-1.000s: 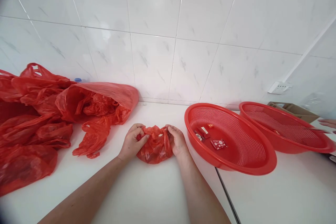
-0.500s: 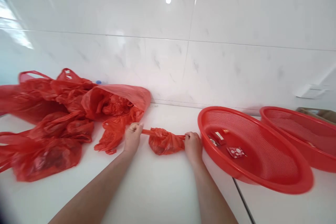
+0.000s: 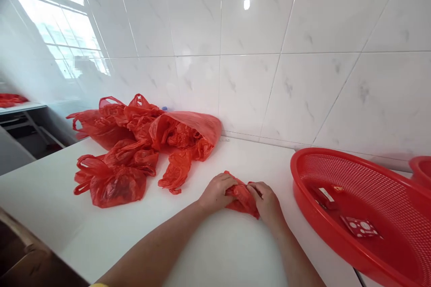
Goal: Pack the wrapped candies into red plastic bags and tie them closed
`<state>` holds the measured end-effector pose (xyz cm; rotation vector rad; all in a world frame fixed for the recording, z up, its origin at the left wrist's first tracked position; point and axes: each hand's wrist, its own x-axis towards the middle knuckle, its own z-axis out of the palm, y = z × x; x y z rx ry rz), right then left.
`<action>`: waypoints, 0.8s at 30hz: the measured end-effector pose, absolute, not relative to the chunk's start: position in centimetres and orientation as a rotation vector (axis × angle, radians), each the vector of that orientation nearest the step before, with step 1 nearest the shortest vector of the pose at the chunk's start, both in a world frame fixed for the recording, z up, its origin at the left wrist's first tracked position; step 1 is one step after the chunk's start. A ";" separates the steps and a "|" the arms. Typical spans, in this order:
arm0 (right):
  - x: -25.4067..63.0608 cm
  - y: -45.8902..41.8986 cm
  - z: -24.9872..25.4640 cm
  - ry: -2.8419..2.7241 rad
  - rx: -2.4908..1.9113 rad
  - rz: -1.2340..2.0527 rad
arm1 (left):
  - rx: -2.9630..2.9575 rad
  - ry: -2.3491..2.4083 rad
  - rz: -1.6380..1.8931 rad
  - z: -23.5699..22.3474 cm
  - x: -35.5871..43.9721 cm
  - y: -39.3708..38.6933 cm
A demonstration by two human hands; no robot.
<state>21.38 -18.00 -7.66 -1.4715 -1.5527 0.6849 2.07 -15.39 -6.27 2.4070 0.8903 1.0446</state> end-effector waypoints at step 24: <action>21.6 -17.3 -7.1 -0.820 -1.027 1.352 | 1.537 2.550 1.964 4.0 -20.1 -15.4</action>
